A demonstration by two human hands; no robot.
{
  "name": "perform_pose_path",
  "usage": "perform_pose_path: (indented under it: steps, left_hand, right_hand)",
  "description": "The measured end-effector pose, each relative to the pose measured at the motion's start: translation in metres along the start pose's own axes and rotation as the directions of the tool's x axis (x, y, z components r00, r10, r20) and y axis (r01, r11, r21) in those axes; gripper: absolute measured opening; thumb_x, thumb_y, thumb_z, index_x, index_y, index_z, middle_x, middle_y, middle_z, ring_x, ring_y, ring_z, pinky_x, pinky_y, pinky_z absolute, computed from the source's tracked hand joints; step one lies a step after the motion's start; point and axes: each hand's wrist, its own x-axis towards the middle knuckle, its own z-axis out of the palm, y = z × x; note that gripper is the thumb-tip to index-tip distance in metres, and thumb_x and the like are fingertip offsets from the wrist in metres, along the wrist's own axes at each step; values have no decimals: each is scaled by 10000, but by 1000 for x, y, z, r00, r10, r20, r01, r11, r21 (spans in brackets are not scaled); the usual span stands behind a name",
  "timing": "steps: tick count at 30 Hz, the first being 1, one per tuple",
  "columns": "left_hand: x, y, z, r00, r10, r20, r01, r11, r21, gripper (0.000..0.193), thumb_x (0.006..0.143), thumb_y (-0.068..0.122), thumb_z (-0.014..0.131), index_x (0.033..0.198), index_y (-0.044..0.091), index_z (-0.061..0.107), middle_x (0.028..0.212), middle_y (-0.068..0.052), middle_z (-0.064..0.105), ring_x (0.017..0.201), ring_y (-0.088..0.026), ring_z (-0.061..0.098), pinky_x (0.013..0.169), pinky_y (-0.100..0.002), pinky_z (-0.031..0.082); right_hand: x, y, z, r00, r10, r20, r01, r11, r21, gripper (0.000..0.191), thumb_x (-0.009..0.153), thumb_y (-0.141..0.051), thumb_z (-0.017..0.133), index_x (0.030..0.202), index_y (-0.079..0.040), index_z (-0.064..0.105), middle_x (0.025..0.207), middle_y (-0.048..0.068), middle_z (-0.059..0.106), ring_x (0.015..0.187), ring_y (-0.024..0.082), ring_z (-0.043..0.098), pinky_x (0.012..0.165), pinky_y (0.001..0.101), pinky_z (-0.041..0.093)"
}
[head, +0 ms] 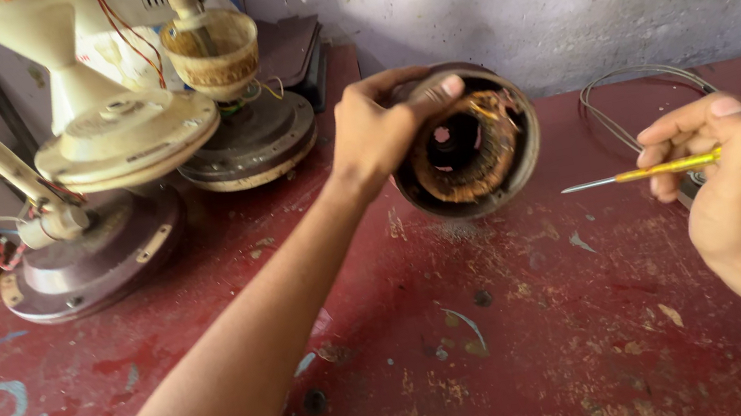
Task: The person uses a yellow-handled screwdriver to scrape and clean the interior copper windings of a disassembled motor housing. They rotate the housing to access different sections while continuing to scrape away debris and residue from the inner surface.
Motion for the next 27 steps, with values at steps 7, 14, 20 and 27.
perform_pose_path:
  steps: [7,14,20,27]
  left_hand:
    - [8,-20,-15,999,6,53,4,982,-186,650,783,451,788,1229,-21,749,1071,-187,802,969,-253,786,907,-348,626]
    - [15,-16,-11,971,32,238,17,979,-201,700,765,402,803,1304,-23,664,1127,-222,763,1023,-288,773,944,-355,610]
    - [13,-15,-17,949,20,315,73,957,-281,678,802,375,753,1346,-12,632,1172,-222,756,1072,-285,753,969,-366,588]
    - [14,-18,-18,962,-24,271,111,944,-312,646,854,363,737,1372,-11,633,1180,-222,762,1092,-282,749,983,-355,579]
  right_hand:
    - [-2,-10,27,938,215,272,-287,921,262,333,1113,-187,508,976,72,667,909,189,693,768,275,702,718,427,610]
    - [6,0,23,840,323,437,-432,885,176,126,934,10,629,995,104,684,983,186,718,895,271,721,831,405,592]
    - [8,-7,21,822,415,390,-367,910,-196,157,829,25,681,950,101,747,844,192,790,792,229,753,782,343,591]
    - [4,6,35,809,440,389,-459,887,-48,137,860,20,696,952,115,733,847,207,759,768,251,736,784,354,604]
